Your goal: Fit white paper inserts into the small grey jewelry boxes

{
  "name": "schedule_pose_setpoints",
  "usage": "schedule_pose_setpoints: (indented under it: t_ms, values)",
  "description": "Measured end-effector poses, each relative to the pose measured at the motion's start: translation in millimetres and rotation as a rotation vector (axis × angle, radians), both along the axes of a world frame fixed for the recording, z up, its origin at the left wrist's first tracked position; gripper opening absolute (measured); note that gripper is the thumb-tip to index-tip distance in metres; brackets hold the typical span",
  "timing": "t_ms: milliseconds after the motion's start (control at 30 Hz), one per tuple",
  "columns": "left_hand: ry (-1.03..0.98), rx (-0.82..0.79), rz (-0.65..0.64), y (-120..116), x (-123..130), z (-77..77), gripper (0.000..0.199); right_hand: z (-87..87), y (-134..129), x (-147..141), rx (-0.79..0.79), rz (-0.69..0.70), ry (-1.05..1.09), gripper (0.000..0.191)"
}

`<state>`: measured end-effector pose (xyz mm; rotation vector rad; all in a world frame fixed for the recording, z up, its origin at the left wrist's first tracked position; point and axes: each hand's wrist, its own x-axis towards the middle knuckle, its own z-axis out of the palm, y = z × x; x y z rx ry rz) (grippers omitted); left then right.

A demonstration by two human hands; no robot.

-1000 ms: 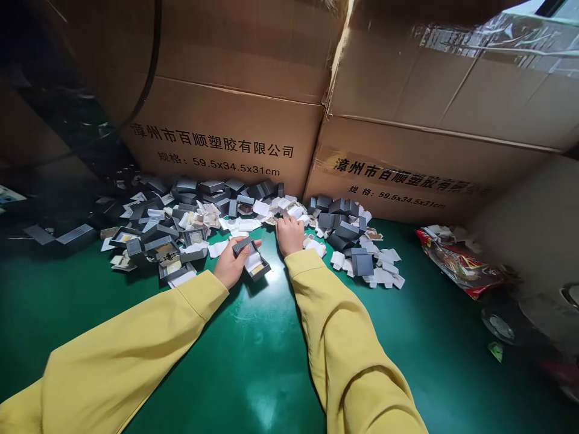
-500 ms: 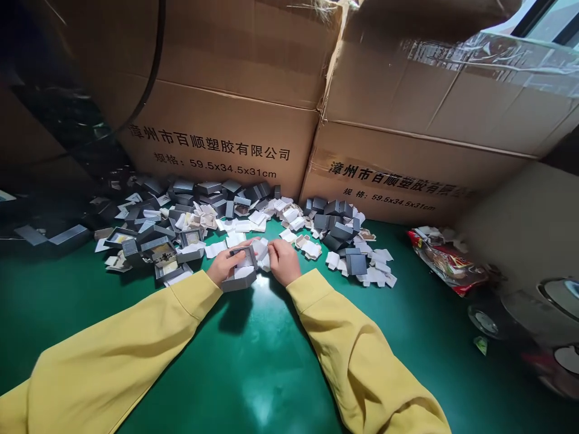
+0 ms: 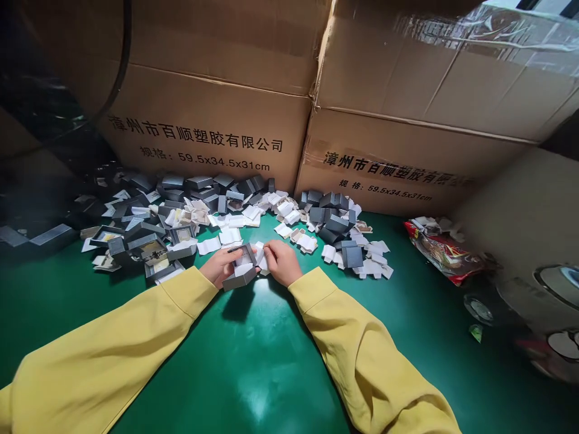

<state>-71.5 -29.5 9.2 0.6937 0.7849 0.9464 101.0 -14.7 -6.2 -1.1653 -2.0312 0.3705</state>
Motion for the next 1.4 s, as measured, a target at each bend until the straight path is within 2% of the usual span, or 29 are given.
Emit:
schedule_pose_setpoints:
  t_ms: [167, 400, 533, 600, 700, 767, 833, 933, 1100, 1267, 1400]
  values:
    - [-0.031, -0.060, 0.042, 1.9, -1.7, 0.7, 0.023, 2.0, -1.8, -0.5, -0.057, 0.010, 0.096, 0.028]
    - [-0.030, -0.066, -0.025, 4.7, -5.4, -3.2, 0.018, 3.2, -1.2, -1.8, -0.091, -0.021, 0.154, 0.028]
    - [-0.033, -0.106, 0.008, 3.0, -4.2, 0.0, 0.019, 2.5, -0.1, -1.4, -0.113, -0.007, 0.172, 0.029]
    - [-0.040, -0.122, 0.053, 3.3, -4.0, 2.9, 0.019, 2.5, 0.5, -0.2, -0.082, -0.025, 0.207, 0.028]
    - [-0.113, -0.145, 0.194, 6.3, -5.5, 5.6, 0.019, 2.4, 1.2, 1.8, -0.007, -0.067, 0.233, 0.031]
    - [-0.180, -0.144, 0.290, 9.2, -7.5, 5.7, 0.019, 2.2, 1.1, 1.9, 0.013, -0.041, 0.190, 0.041]
    - [-0.238, -0.141, 0.333, 11.7, -9.3, 4.9, 0.019, 2.0, 0.4, 0.8, 0.027, 0.024, 0.122, 0.049]
    - [-0.280, -0.159, 0.321, 12.9, -10.3, 4.6, 0.019, 1.7, -0.7, -1.2, 0.046, 0.083, 0.069, 0.050]
    - [-0.295, -0.167, 0.285, 11.2, -9.2, 5.2, 0.017, -0.3, 0.0, -1.2, 0.004, 0.049, 0.094, 0.051]
    - [-0.287, -0.140, 0.246, 11.7, -9.7, 1.9, 0.015, -4.7, 1.6, -1.0, 0.020, 0.087, 0.108, 0.052]
    - [-0.301, -0.149, 0.241, 12.1, -9.8, 1.0, 0.016, -3.3, 1.3, -1.6, 0.041, 0.075, 0.098, 0.043]
